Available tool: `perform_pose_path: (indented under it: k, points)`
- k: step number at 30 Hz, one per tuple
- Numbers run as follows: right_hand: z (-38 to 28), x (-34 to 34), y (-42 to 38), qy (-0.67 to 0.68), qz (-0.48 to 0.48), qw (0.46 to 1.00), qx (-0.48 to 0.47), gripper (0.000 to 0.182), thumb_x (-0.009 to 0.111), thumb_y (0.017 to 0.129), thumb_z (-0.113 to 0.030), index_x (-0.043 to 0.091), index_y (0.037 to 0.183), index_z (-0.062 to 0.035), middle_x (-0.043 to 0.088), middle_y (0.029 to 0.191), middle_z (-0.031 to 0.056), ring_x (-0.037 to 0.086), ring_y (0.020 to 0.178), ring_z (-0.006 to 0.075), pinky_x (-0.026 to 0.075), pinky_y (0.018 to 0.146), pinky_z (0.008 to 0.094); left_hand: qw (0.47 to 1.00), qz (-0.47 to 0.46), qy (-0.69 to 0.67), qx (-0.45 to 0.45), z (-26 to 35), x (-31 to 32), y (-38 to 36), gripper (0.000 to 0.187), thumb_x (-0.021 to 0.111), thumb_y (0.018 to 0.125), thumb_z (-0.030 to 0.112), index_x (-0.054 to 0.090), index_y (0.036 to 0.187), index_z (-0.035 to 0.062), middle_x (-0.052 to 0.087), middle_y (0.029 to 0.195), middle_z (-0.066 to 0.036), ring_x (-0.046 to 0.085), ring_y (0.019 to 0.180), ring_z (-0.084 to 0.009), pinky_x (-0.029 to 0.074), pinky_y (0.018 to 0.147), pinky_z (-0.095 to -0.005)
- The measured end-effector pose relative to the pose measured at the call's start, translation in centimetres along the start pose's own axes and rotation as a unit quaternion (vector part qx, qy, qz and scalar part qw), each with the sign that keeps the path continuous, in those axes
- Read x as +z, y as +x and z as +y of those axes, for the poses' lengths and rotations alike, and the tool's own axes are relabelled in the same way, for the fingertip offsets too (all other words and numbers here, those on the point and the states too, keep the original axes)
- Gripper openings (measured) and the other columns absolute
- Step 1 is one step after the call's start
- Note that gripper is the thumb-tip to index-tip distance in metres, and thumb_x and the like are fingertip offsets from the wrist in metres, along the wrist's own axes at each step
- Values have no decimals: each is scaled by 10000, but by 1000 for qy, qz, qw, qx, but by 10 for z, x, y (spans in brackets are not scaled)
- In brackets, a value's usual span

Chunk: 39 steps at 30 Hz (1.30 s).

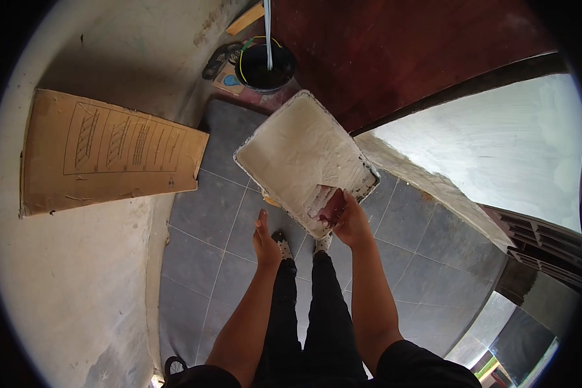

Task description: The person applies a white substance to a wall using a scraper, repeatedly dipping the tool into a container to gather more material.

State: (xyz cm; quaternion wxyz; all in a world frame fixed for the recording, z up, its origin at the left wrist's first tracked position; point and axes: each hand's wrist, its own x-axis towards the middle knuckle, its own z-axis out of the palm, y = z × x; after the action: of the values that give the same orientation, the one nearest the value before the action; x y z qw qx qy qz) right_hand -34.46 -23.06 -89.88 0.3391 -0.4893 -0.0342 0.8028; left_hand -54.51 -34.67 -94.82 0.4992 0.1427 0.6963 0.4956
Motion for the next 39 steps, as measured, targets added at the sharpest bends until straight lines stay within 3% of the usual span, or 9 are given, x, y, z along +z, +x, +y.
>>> perform_pose_path:
  k: [6, 18, 27, 30, 33, 38, 39]
  points:
    - [-24, 28, -37, 18, -26, 999, -16, 456, 486, 1037, -437, 540, 1338, -100, 686, 1179, 112, 667, 1026, 294, 488, 758, 419, 993, -39, 13, 112, 70, 12, -23, 955, 225, 1009, 714, 307, 1534, -78, 332, 1600, -246, 290, 1513, -321, 190, 1243, -425]
    - [-125, 114, -201, 51, -112, 981, -151, 411, 562, 995, -521, 627, 1216, -181, 718, 1078, 27, 671, 999, 215, 510, 736, 386, 912, -141, 23, 385, 300, 85, -103, 923, 235, 1017, 693, 306, 1539, -65, 346, 1591, -250, 307, 1502, -339, 216, 1232, -428]
    - [-240, 160, -343, 121, -148, 944, -269, 437, 530, 1012, -534, 584, 1249, -171, 644, 1210, 52, 626, 1085, 252, 522, 805, 385, 780, -216, 23, 588, 450, 174, -208, 900, 242, 1023, 677, 305, 1543, -55, 357, 1585, -253, 320, 1495, -352, 236, 1223, -430]
    - [-280, 158, -381, 109, -209, 916, -325, 454, 467, 1040, -522, 562, 1289, -154, 643, 1237, 67, 644, 1064, 264, 553, 807, 389, 745, -240, 30, 622, 486, 213, -237, 892, 244, 1026, 671, 305, 1544, -52, 360, 1582, -254, 324, 1492, -356, 242, 1220, -431]
    - [-331, 155, -422, 101, -292, 874, -376, 452, 426, 1059, -495, 558, 1306, -140, 650, 1247, 84, 667, 1033, 266, 573, 783, 392, 672, -255, 6, 695, 530, 261, -273, 884, 247, 1028, 666, 305, 1545, -49, 364, 1580, -255, 328, 1490, -361, 249, 1217, -431]
    - [-429, 153, -529, 110, -265, 835, -470, 426, 396, 1076, -443, 564, 1295, -118, 683, 1189, 89, 689, 1010, 255, 584, 796, 387, 564, -263, -17, 782, 607, 342, -344, 872, 251, 1031, 657, 305, 1548, -43, 370, 1577, -257, 335, 1486, -368, 260, 1213, -433]
    - [-448, 154, -552, 97, -242, 827, -498, 447, 338, 1093, -426, 522, 1343, -103, 654, 1243, 88, 675, 1065, 250, 578, 846, 394, 548, -259, -18, 795, 627, 360, -360, 869, 251, 1032, 655, 304, 1548, -42, 371, 1576, -257, 337, 1485, -369, 262, 1212, -433]
